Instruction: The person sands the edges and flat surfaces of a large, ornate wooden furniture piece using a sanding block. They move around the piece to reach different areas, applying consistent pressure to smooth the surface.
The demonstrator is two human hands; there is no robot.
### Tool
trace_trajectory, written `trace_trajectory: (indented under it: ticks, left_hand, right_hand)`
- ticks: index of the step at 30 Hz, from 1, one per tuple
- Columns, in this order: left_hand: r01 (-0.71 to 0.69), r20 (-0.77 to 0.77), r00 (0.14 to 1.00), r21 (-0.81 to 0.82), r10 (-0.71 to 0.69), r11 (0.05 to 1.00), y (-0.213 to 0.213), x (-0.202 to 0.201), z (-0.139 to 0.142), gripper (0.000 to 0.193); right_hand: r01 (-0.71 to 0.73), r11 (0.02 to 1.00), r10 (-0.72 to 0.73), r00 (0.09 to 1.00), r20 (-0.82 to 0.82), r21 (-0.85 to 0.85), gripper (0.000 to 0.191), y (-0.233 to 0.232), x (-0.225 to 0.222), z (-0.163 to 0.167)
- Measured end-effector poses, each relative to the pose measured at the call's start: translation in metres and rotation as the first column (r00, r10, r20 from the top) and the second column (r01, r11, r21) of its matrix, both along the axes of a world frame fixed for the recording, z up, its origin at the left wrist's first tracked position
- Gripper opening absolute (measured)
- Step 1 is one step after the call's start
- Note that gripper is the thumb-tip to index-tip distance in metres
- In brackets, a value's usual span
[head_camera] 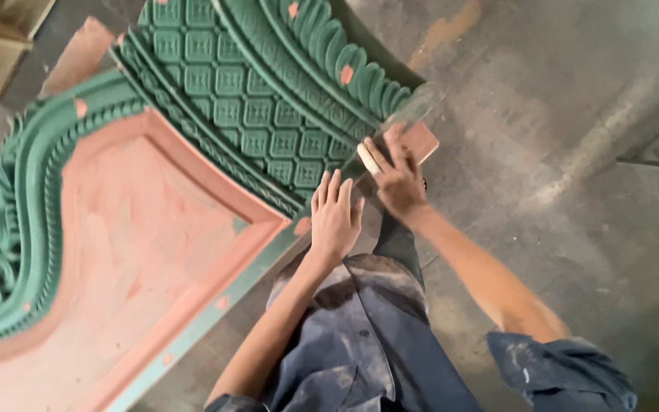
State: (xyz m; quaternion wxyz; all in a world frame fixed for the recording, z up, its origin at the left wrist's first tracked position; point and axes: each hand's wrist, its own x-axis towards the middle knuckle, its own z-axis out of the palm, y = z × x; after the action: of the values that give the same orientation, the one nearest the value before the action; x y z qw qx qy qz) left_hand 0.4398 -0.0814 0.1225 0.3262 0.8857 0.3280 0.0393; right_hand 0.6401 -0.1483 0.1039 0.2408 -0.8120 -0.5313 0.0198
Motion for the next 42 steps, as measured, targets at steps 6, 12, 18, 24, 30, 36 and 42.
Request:
trace_trajectory:
  ticks: [6,12,18,24,30,36,42]
  left_hand:
    - [0.124,0.016,0.992,0.077,-0.126,0.989,0.013,0.010,-0.009,0.057]
    - [0.110,0.076,0.990,0.072,-0.115,0.991,0.012,0.012,-0.009,0.058]
    - [0.140,0.036,0.989,0.047,-0.141,0.989,0.009,0.005,-0.012,0.059]
    - [0.273,-0.007,0.962,0.063,-0.273,0.960,0.013,0.004,-0.012,0.058]
    - [0.270,-0.036,0.963,0.096,-0.268,0.958,0.020,0.009,-0.007,0.061]
    - [0.299,-0.053,0.954,0.110,-0.295,0.948,0.009,0.012,-0.009,0.066]
    - [0.178,-0.107,0.982,0.209,-0.158,0.962,-0.014,0.010,-0.014,0.071]
  right_hand:
    - [0.345,0.922,-0.336,0.939,0.077,-0.178,0.058,0.013,0.017,0.003]
    - [-0.171,0.985,0.171,0.983,0.069,0.002,0.060,-0.010,-0.008,-0.015]
    - [0.320,0.927,-0.323,0.946,0.015,-0.195,0.061,-0.006,-0.018,-0.034]
    - [0.520,0.805,-0.584,0.615,-0.530,-0.284,0.049,-0.007,-0.020,-0.005]
    - [0.012,0.943,0.118,0.922,0.370,-0.331,0.059,-0.021,-0.030,-0.014]
    - [0.354,0.874,-0.267,0.922,0.281,-0.332,0.066,-0.019,-0.011,-0.025]
    - [-0.037,0.985,0.060,0.989,-0.134,0.168,0.044,-0.013,-0.007,-0.023]
